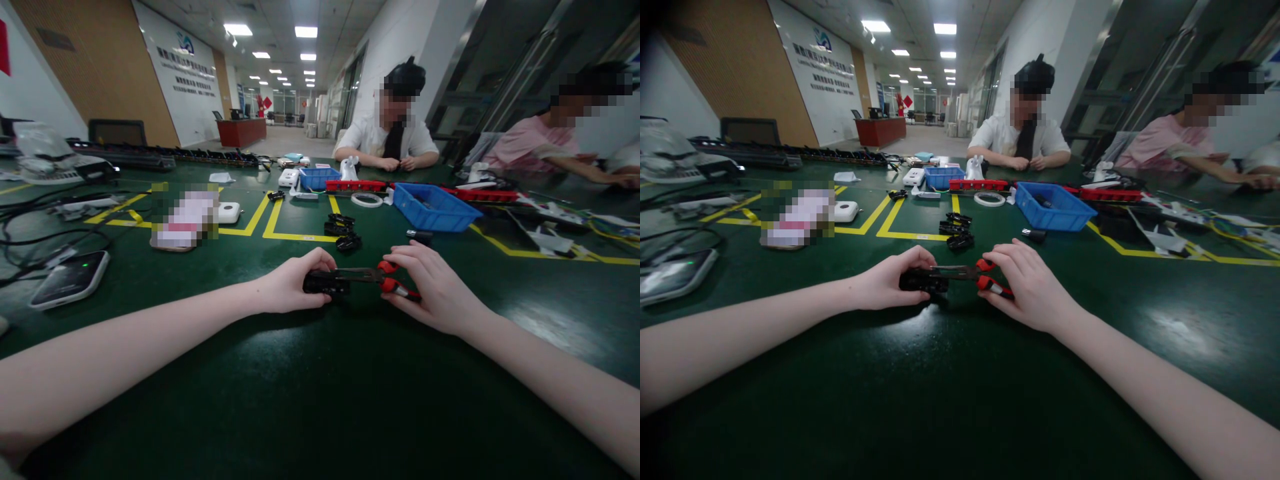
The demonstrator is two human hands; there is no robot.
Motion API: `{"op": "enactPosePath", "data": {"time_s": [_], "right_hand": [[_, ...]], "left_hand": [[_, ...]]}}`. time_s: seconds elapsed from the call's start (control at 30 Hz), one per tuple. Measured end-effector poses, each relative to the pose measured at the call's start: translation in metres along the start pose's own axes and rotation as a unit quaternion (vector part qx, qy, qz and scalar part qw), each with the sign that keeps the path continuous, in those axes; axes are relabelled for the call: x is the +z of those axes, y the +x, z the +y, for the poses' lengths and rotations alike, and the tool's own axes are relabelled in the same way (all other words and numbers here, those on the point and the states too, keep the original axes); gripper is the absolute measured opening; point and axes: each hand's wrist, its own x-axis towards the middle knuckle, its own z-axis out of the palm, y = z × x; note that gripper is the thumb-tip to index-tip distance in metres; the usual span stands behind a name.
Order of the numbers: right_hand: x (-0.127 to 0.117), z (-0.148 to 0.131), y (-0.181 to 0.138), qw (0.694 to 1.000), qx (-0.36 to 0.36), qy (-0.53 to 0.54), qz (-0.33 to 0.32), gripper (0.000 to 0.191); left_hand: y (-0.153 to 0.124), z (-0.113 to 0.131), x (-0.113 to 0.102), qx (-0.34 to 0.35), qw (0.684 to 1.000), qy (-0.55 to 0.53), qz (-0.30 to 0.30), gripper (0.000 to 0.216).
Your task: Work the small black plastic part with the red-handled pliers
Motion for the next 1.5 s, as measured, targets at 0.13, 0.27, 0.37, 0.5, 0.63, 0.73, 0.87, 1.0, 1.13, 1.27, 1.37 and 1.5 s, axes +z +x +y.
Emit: {"op": "enactPosePath", "data": {"time_s": [0.13,0.27,0.37,0.5,0.63,0.73,0.87,1.0,1.13,1.27,1.37,1.5], "right_hand": [[-0.0010,-0.0021,0.0003,0.999,-0.032,-0.005,0.006,0.046],[-0.0020,-0.0043,0.0000,0.998,-0.050,-0.019,0.015,0.044],[-0.0020,-0.0047,0.0002,0.998,-0.055,-0.027,0.027,0.045],[-0.0022,-0.0050,0.0009,0.998,-0.045,-0.027,0.029,0.045],[-0.0028,-0.0052,0.0004,0.998,-0.042,-0.029,0.031,0.046],[-0.0033,-0.0053,-0.0002,0.998,-0.046,-0.032,0.031,0.046],[-0.0034,-0.0053,-0.0004,0.998,-0.042,-0.026,0.025,0.048],[-0.0032,-0.0054,-0.0001,0.998,-0.046,-0.032,0.021,0.046],[-0.0029,-0.0055,0.0001,0.998,-0.048,-0.035,0.020,0.044],[-0.0025,-0.0054,0.0003,0.999,-0.043,-0.028,0.018,0.044],[-0.0024,-0.0050,0.0001,0.999,-0.042,-0.023,0.020,0.045],[-0.0028,-0.0054,0.0003,0.999,-0.044,-0.022,0.018,0.044]], "left_hand": [[-0.0013,0.0036,-0.0001,0.006,0.999,0.040,-0.020,0.047],[-0.0021,0.0022,0.0012,0.029,0.997,0.072,-0.012,0.051],[-0.0018,0.0011,0.0017,0.044,0.995,0.087,0.004,0.051],[-0.0001,0.0033,0.0001,0.053,0.994,0.099,0.004,0.041],[0.0011,0.0060,-0.0021,0.013,0.996,0.086,-0.007,0.033],[0.0010,0.0055,-0.0023,0.001,0.998,0.068,-0.004,0.035],[0.0003,0.0027,-0.0017,0.015,0.999,0.032,0.014,0.047],[0.0001,0.0017,-0.0023,0.009,1.000,0.006,0.012,0.055],[0.0004,0.0014,-0.0030,0.003,1.000,0.005,0.000,0.054],[0.0005,0.0006,-0.0026,0.001,1.000,0.010,-0.001,0.051],[0.0004,0.0009,-0.0026,0.000,1.000,0.014,-0.005,0.051],[0.0002,0.0019,-0.0028,-0.001,1.000,0.021,-0.015,0.050]]}}
